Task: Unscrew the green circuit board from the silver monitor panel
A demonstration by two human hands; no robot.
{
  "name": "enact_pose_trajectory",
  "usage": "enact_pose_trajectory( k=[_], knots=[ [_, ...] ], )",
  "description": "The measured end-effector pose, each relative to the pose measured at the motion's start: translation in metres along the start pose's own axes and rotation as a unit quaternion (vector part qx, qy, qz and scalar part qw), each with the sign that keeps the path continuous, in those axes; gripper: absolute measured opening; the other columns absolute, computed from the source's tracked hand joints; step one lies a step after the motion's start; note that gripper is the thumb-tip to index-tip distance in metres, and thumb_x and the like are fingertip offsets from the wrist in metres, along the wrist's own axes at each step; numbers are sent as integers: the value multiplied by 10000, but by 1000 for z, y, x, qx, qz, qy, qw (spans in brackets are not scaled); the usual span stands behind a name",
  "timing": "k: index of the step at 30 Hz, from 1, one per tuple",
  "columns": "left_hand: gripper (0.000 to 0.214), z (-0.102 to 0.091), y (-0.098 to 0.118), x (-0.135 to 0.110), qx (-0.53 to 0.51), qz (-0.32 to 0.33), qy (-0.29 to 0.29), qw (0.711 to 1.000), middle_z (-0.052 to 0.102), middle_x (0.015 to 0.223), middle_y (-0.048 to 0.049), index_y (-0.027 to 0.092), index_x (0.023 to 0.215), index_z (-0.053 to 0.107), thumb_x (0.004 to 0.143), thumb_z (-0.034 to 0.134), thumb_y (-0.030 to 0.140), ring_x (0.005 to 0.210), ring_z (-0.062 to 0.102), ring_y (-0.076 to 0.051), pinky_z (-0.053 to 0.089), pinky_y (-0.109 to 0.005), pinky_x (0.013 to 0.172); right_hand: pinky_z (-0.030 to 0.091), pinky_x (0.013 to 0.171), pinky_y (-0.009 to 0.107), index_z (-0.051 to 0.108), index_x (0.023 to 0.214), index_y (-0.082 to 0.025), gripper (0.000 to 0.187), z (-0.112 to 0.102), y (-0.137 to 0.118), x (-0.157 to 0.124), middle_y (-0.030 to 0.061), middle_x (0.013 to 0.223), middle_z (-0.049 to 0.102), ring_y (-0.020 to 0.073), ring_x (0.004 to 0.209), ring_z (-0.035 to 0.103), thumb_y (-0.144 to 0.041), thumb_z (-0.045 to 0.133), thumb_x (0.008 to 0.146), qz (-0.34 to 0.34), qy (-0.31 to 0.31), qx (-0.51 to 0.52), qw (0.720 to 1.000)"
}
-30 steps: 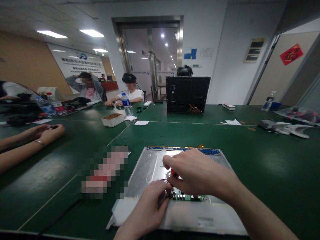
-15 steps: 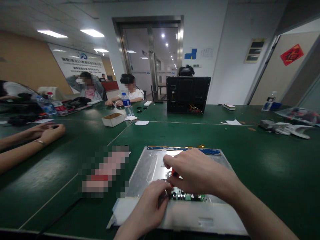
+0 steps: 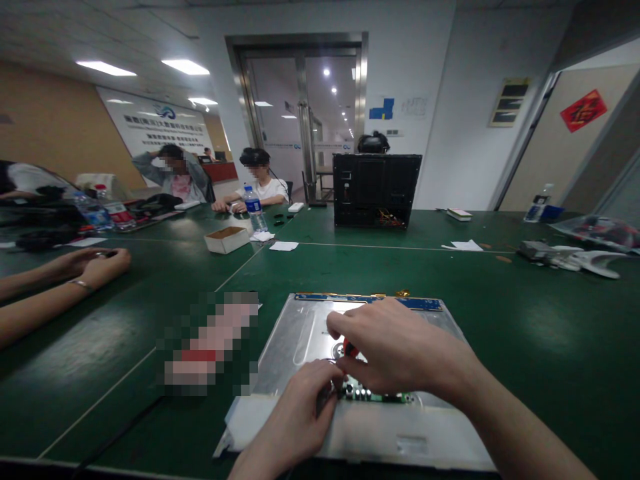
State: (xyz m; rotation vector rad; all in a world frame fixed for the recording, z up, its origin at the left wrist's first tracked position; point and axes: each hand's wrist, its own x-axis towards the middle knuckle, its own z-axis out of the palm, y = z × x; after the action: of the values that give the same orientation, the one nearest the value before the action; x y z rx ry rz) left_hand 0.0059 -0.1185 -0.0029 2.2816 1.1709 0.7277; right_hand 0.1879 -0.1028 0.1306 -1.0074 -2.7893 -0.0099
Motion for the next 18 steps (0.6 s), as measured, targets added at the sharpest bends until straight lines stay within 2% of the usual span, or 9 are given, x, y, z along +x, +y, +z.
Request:
enact_pose_trajectory(
  k=[9, 18],
  knots=[
    [211, 1, -3, 0, 1, -1, -3, 1000, 611, 835, -23, 183, 839, 549, 719, 442, 46, 783, 544, -184, 407, -285, 713, 216, 479, 281, 542, 888, -177, 115, 2, 0, 1, 28, 820, 688, 156, 651, 593, -209, 512, 782, -3, 9, 3, 1000],
    [250, -2, 0, 1, -14, 0, -1, 1000, 608, 874, -55, 186, 925, 589, 747, 449, 78, 824, 563, -203, 451, -294, 735, 236, 496, 270, 549, 940, -201, 145, -6, 5, -5, 13, 856, 686, 159, 682, 593, -260, 562, 808, 20, 17, 5, 1000]
  ],
)
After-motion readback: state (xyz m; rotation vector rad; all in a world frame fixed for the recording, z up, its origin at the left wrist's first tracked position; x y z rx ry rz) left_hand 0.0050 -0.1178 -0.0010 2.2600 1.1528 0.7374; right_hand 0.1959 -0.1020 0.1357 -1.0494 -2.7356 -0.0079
